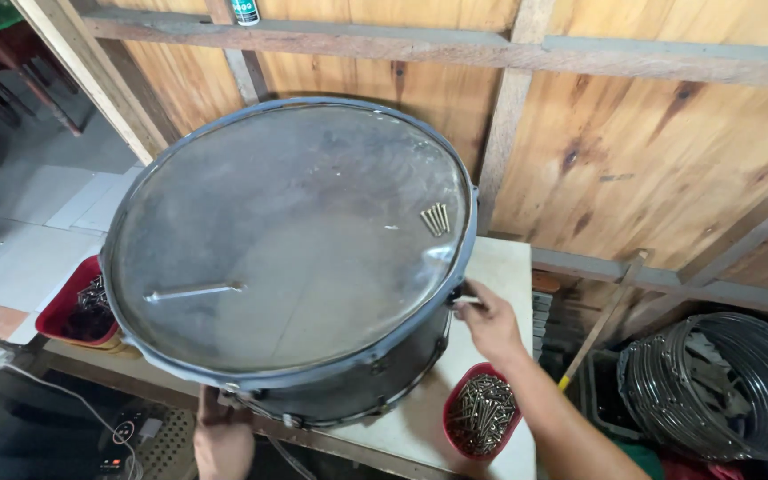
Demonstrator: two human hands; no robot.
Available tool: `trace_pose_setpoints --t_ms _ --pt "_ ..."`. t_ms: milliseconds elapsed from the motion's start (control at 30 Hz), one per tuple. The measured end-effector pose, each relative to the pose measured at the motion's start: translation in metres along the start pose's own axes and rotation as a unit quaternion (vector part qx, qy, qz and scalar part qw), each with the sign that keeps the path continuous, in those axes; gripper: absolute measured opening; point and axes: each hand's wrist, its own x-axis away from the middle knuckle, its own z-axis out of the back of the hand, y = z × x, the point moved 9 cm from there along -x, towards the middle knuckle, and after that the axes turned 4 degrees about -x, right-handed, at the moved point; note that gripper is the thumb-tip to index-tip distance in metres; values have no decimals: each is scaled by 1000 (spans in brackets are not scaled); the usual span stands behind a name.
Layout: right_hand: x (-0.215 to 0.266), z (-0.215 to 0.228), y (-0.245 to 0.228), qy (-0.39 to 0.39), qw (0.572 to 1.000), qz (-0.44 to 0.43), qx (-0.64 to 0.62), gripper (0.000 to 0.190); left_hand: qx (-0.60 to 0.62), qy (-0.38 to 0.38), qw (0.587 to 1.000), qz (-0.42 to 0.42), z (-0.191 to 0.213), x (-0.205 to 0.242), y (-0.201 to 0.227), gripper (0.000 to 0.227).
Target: The person assembles a large drum by securing the drumhead to the shell. They place the drum on a workbench, insert bolts into the tension rods, and tighten them by hand around the rim. A wrench and a container of bolts are visible on the drumhead and nearby.
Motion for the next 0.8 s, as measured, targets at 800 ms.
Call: trace_pose_setpoints --t_ms 800 --pt "5 37 -36 148 975 88 140 42 436 80 891 100 87 -75 26 35"
